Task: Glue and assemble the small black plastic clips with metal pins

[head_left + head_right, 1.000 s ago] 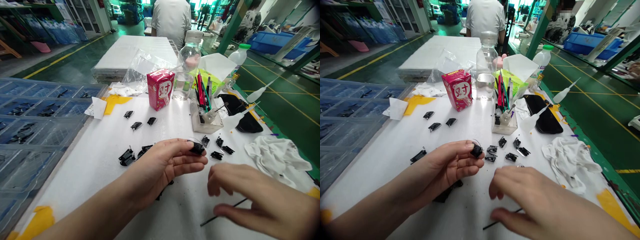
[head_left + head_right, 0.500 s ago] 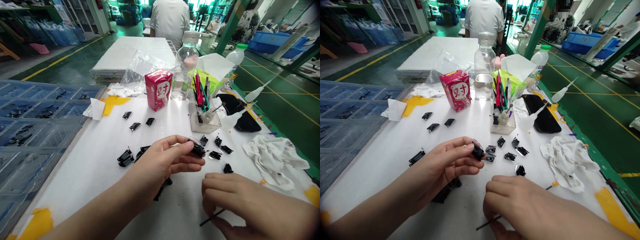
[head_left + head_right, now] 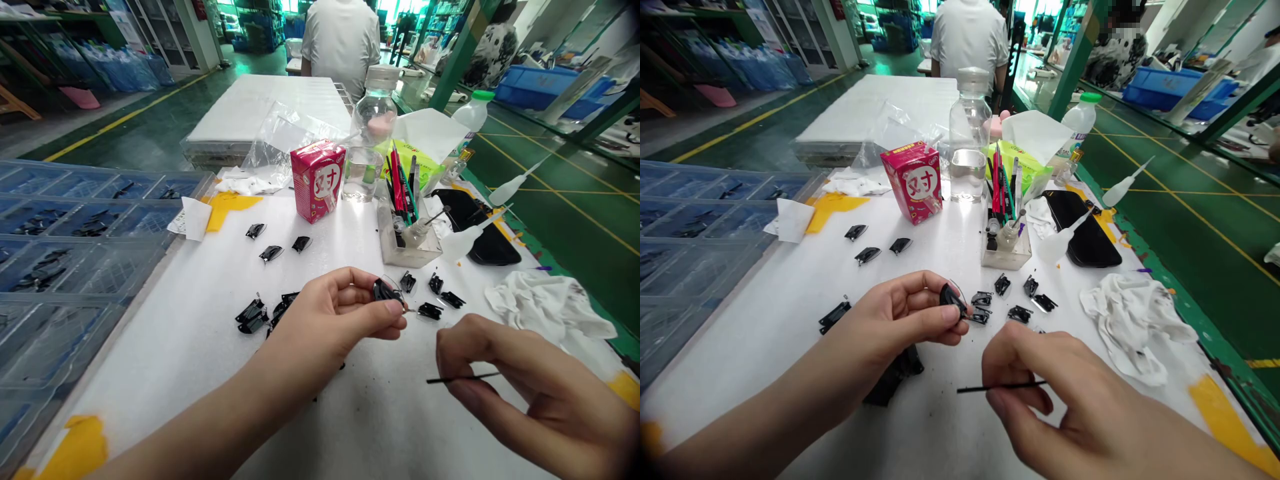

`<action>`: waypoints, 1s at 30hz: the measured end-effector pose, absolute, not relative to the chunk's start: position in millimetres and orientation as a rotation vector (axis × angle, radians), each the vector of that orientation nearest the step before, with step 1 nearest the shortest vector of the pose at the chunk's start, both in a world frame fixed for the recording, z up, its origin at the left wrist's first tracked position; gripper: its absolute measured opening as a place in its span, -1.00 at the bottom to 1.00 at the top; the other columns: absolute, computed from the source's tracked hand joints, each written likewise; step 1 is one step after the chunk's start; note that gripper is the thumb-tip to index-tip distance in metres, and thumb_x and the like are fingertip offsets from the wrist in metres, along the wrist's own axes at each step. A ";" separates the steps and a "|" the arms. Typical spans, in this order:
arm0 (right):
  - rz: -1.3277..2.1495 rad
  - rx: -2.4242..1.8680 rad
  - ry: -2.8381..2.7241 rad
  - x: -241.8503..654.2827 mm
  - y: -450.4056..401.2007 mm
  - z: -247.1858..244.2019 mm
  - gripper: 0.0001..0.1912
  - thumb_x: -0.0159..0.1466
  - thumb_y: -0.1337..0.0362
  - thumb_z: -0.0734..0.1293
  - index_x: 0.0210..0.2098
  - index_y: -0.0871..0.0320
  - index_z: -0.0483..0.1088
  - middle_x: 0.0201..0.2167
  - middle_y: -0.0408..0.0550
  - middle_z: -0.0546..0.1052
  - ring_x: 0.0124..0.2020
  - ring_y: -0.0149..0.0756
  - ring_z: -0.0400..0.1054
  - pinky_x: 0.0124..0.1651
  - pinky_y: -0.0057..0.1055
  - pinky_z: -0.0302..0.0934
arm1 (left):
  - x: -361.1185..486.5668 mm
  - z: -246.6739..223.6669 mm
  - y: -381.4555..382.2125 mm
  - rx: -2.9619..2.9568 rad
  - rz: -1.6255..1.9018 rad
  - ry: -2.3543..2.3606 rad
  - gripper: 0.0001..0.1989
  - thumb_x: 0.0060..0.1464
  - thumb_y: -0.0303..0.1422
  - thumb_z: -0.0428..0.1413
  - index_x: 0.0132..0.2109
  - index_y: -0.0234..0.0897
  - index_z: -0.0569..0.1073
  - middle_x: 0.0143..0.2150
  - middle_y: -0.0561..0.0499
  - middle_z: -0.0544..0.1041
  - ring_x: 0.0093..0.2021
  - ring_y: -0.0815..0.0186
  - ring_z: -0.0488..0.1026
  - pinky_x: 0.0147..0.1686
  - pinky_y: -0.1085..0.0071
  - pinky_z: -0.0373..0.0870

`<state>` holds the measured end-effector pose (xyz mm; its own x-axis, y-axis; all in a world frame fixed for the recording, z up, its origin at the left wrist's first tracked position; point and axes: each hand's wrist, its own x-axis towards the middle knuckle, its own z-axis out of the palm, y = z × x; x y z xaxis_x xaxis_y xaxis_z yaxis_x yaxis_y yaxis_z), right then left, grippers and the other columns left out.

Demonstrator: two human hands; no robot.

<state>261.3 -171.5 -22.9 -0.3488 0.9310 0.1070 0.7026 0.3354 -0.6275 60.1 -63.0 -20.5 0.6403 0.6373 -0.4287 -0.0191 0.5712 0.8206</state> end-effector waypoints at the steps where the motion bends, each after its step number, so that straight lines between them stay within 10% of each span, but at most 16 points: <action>1: 0.654 -1.433 -2.138 261.7 -172.0 -22.4 -0.88 0.42 0.36 0.24 -0.17 -0.03 0.24 -0.42 -0.25 0.42 -0.45 -0.41 0.37 -0.38 -0.60 0.33 | 60.2 -19.7 -64.6 0.967 0.455 0.811 -0.71 -0.02 -0.46 0.40 -0.20 -0.30 0.45 -0.33 0.10 0.62 -0.29 0.42 0.56 -0.20 0.54 0.48; 20: 0.349 -1.284 -2.215 262.9 -168.7 -34.8 -0.75 0.42 0.45 0.22 0.03 0.05 0.26 -0.46 -0.25 0.30 -0.56 -0.41 0.18 -0.50 -0.46 0.08 | 59.2 -24.3 -82.0 1.837 0.728 0.762 -0.81 0.04 -0.62 0.22 -0.27 -0.23 0.57 -0.35 0.22 0.66 -0.33 0.50 0.61 -0.26 0.68 0.47; 30: 0.288 -1.412 -2.218 260.9 -169.4 -32.6 -0.87 0.44 0.37 0.24 -0.21 0.08 0.40 -0.49 -0.19 0.40 -0.54 -0.40 0.30 -0.47 -0.45 0.13 | 61.1 -23.3 -78.2 1.687 0.528 0.761 -0.91 0.15 -0.39 0.27 -0.18 -0.23 0.64 -0.34 0.10 0.69 -0.35 0.36 0.60 -0.30 0.54 0.50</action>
<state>260.9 -169.4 -32.6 -0.3439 0.8930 0.2904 0.7892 0.4424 -0.4260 61.1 -78.2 -23.3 0.6882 0.7239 -0.0473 0.2096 -0.1360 0.9683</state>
